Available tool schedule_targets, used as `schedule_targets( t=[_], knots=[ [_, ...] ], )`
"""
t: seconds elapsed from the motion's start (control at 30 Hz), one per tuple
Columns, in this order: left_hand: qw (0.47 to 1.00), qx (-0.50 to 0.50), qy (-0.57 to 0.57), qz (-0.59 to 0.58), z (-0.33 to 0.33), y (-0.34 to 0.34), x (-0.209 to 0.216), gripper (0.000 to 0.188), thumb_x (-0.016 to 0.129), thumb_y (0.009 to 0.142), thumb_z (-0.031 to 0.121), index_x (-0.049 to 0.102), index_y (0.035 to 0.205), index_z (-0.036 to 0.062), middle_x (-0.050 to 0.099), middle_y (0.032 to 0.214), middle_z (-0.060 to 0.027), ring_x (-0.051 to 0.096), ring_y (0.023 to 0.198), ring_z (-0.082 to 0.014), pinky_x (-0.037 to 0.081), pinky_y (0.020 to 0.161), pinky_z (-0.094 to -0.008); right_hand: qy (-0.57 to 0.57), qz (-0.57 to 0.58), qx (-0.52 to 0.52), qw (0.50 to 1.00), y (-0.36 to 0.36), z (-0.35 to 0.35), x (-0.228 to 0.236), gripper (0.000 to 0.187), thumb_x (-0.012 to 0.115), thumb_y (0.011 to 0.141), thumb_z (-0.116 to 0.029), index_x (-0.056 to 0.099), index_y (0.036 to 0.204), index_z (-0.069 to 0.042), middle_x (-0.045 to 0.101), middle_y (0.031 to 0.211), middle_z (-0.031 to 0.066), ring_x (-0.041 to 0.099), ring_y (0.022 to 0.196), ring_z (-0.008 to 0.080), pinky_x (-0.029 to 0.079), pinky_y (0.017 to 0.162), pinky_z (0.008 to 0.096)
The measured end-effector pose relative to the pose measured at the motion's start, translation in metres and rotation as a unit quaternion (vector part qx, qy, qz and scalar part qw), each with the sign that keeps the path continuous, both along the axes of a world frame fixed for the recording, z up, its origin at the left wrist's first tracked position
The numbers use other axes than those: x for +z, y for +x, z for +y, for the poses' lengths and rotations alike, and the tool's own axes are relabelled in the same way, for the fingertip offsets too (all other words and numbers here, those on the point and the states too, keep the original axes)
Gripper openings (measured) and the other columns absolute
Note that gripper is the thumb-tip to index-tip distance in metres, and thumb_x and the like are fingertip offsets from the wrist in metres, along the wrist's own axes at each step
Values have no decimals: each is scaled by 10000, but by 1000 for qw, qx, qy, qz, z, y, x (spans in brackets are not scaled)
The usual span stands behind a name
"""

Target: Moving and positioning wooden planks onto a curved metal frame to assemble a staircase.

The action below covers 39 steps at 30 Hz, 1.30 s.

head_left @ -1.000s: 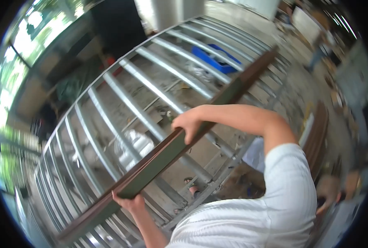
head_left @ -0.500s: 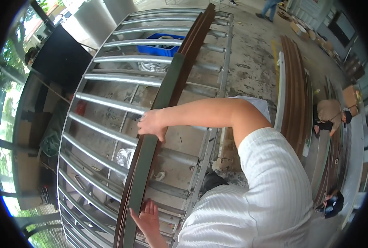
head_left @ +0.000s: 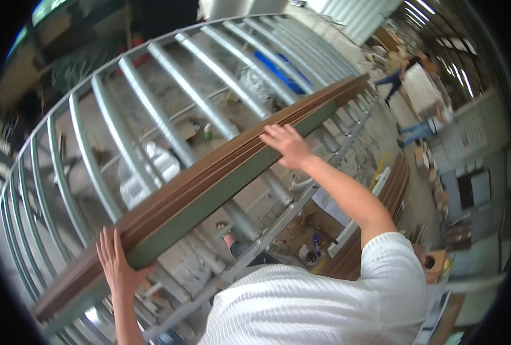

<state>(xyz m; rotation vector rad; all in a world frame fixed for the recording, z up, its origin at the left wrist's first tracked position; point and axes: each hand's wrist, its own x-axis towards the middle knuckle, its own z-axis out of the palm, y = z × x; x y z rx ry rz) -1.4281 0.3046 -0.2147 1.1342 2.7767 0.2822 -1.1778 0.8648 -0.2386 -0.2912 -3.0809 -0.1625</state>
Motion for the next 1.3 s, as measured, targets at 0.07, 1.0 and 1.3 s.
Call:
schedule_targets(
  t=[0.07, 1.0, 1.3],
  knots=[
    [998, -2, 50, 26, -22, 8, -10, 1218, 1019, 531, 251, 453, 1592, 63, 363, 1711, -223, 313, 1596, -429, 261, 1316, -578, -31, 45, 13, 998, 1, -6, -2, 901, 828, 693, -88, 570, 1553, -164, 531, 1625, 126, 468, 1528, 333, 349, 1283, 538],
    [968, -151, 189, -63, 77, 122, 6, 542, 935, 638, 310, 696, 1069, 85, 598, 1056, -100, 598, 1062, -294, 497, 893, -419, -37, -92, -120, 988, 175, 190, 33, 1074, 921, 570, -3, 474, 1546, -47, 523, 1561, 192, 483, 1456, 420, 391, 1225, 456],
    [967, -189, 172, -10, 203, 146, 6, 499, 948, 659, 358, 698, 1010, 107, 610, 1069, -91, 605, 1083, -288, 491, 901, -414, -202, -36, 129, 970, 38, -58, 57, 893, 857, 618, -158, 593, 1464, -48, 623, 1380, 200, 562, 1316, 434, 429, 1159, 513]
  ],
)
